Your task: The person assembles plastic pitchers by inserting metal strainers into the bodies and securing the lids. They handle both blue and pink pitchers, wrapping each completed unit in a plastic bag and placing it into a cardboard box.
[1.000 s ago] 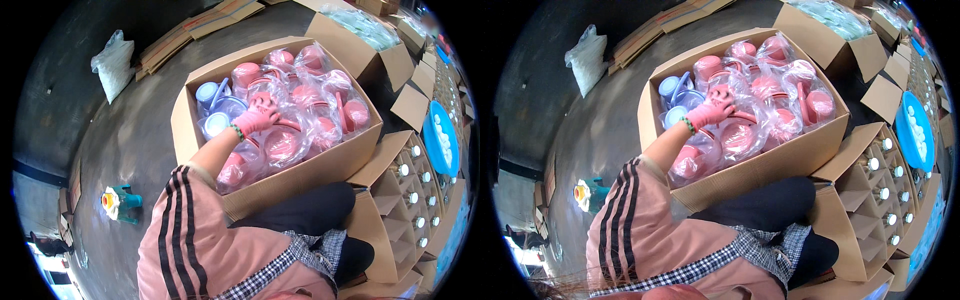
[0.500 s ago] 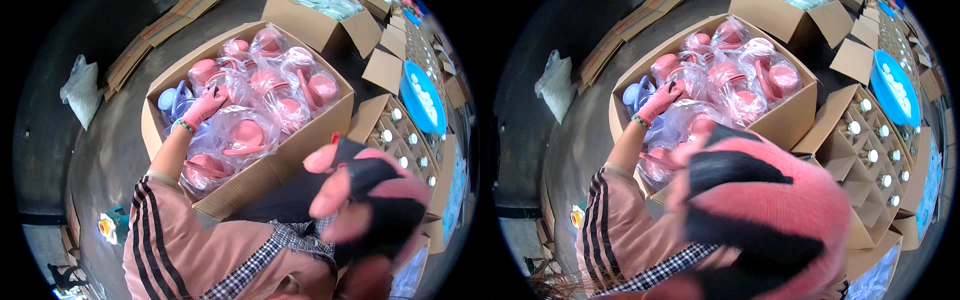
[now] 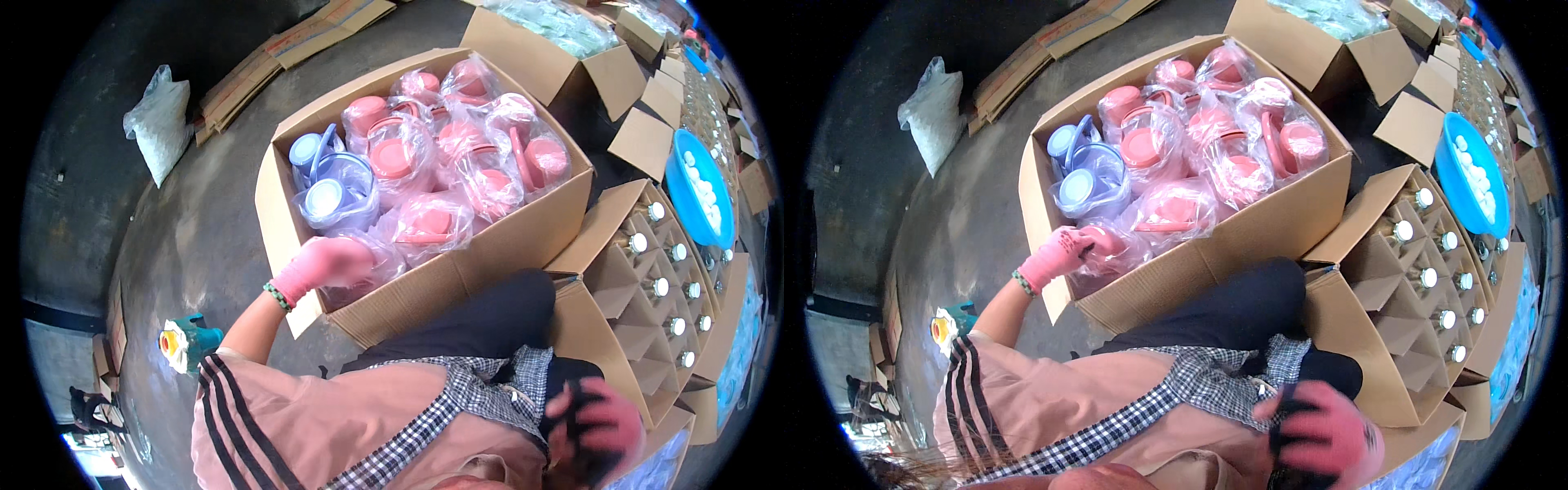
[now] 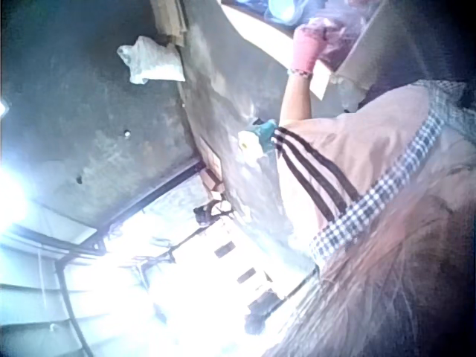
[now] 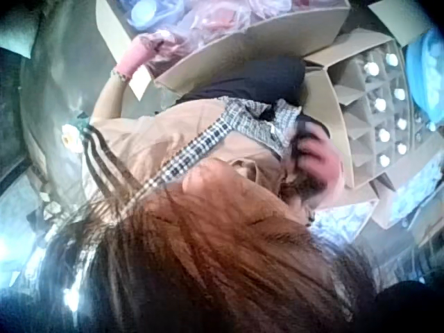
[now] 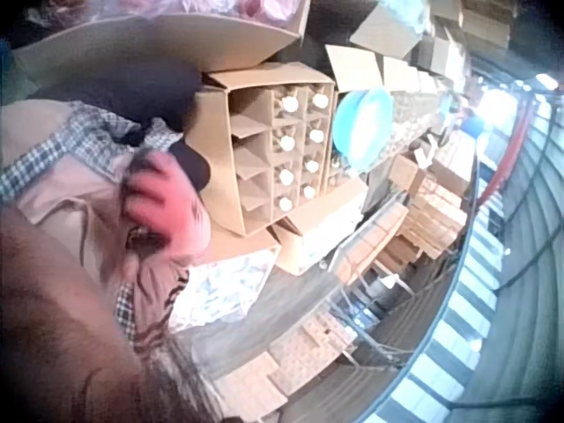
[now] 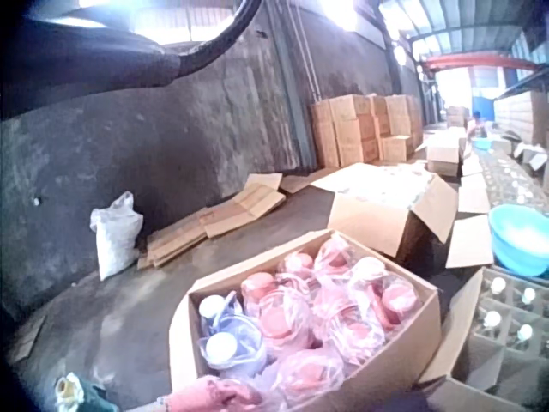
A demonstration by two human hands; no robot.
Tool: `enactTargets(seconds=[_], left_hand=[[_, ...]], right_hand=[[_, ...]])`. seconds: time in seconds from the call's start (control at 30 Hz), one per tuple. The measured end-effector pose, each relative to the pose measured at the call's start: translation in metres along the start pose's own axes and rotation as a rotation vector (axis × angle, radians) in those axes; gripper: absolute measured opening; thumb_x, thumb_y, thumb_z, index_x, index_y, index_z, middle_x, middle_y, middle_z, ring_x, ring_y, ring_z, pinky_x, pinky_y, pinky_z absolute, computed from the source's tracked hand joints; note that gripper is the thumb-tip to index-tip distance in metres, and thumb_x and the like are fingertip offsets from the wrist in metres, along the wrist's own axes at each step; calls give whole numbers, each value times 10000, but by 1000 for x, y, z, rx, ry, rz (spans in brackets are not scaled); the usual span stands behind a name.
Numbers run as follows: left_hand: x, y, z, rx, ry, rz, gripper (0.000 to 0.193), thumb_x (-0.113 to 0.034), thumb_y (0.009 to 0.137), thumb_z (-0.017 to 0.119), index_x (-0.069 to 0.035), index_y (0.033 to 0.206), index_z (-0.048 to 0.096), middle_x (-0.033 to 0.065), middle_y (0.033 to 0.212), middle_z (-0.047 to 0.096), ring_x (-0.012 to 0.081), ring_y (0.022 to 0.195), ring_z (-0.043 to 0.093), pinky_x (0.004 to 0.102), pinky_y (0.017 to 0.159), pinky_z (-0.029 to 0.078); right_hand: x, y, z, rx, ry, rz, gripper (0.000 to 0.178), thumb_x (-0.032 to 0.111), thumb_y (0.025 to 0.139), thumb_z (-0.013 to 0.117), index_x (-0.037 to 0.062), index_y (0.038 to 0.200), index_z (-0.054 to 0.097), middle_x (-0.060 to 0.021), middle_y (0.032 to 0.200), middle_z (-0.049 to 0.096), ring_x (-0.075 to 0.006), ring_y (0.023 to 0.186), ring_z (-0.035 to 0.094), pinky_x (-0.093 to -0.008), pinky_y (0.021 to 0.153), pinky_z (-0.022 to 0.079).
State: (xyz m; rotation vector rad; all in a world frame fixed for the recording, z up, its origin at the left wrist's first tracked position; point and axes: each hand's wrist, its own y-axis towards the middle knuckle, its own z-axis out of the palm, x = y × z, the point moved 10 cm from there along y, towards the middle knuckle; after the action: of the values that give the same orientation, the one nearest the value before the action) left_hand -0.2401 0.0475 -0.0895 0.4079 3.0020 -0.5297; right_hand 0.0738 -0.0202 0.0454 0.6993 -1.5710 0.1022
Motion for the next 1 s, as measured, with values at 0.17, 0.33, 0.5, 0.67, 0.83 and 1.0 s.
enactTargets(seconds=[0.17,0.33,0.5,0.67,0.83,1.0], left_hand=[[-58,-63,-160,-757,217,258,266,-114,522,649,-81,747,511,79,618,493,261,608,493,354,548,383],[-176,-119,-298,-1158,500,496,399,42,572,604,-17,966,569,131,889,581,288,849,565,329,749,450],[-268,-140,-338,-814,667,769,317,-51,672,561,-91,983,515,107,899,542,239,840,541,325,785,438],[-327,-126,-338,-988,247,933,280,-49,665,616,-62,942,576,100,825,590,199,755,584,275,668,464],[-356,-47,-294,-782,-36,864,270,-144,634,662,-21,846,549,106,669,560,215,637,579,300,580,455],[-361,-49,-221,-448,-232,1307,444,-283,592,709,-36,922,545,143,852,535,301,819,536,352,692,441]], right_hand=[[-32,-7,-3,109,-148,284,530,401,503,752,1,809,586,-135,867,576,-290,909,536,-381,855,386],[-48,8,-1,-159,-132,179,768,199,580,758,-5,1209,367,-120,1179,454,-241,1122,413,-333,972,279],[-14,28,-34,-391,-171,-36,1120,275,486,816,4,1328,129,-127,1326,280,-198,1230,253,-293,989,236],[-50,-64,-102,-549,36,229,835,190,594,755,4,1260,287,-109,1215,396,-191,1130,371,-304,944,301],[-137,-146,-106,-838,-41,308,606,175,764,591,13,1265,293,-129,1203,418,-214,1120,390,-300,934,311],[-248,-212,-69,-878,80,127,552,204,829,501,-9,1278,261,-148,1239,395,-231,1154,367,-314,976,268]])
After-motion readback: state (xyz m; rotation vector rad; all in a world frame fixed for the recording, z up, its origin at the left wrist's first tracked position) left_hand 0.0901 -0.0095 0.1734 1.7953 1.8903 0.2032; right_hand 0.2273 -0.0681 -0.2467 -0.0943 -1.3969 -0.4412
